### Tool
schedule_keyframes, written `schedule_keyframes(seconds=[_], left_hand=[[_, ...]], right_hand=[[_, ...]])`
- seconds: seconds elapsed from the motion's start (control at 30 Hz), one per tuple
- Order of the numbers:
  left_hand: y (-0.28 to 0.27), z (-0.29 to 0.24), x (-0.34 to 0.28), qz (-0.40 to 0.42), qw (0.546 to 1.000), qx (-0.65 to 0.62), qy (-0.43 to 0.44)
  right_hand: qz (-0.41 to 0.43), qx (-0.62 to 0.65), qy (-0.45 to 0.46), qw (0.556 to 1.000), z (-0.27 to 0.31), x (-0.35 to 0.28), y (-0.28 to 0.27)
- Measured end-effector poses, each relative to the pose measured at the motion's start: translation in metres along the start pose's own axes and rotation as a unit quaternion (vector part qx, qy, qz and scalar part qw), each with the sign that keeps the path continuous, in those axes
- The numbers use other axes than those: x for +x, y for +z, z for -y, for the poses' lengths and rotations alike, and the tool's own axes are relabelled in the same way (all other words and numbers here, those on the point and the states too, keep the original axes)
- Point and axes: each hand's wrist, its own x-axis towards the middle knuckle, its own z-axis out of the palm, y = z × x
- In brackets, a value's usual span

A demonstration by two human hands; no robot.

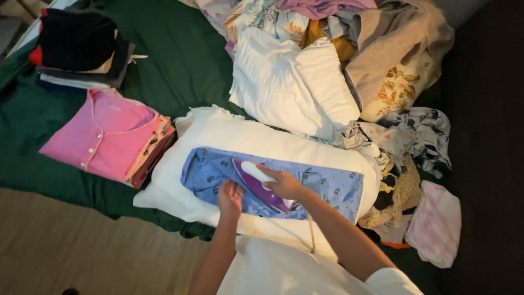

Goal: The person irons a blue patterned shirt laid out on a white pillow. They use a purple iron to smooth the fabric, then fold the shirt neatly and place it on a stack of other folded clothes.

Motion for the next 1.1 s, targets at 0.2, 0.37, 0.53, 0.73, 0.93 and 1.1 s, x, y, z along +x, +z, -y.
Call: schedule_keyframes(seconds=[0.2,0.37,0.53,0.73,0.93,1.1], left_hand=[[0.019,-0.050,0.010,0.007,0.999,0.045,-0.022],[0.037,-0.070,0.019,-0.031,0.989,0.145,-0.008],[0.040,-0.080,0.051,-0.066,0.982,0.178,0.012],[-0.011,-0.075,0.132,0.045,0.997,0.050,-0.042],[0.051,-0.127,0.057,0.040,0.972,0.151,-0.175],[0.036,-0.124,0.081,0.090,0.960,0.222,-0.146]], right_hand=[[0.074,0.092,-0.025,0.993,-0.007,-0.013,-0.028],[-0.007,0.103,0.003,0.995,-0.007,0.017,0.006],[-0.080,0.064,-0.021,0.995,0.035,0.027,0.024],[0.010,0.112,-0.017,0.994,0.056,0.015,0.023],[-0.170,0.154,0.074,0.970,0.084,0.003,0.034],[-0.163,0.119,0.129,0.971,0.096,0.013,0.044]])
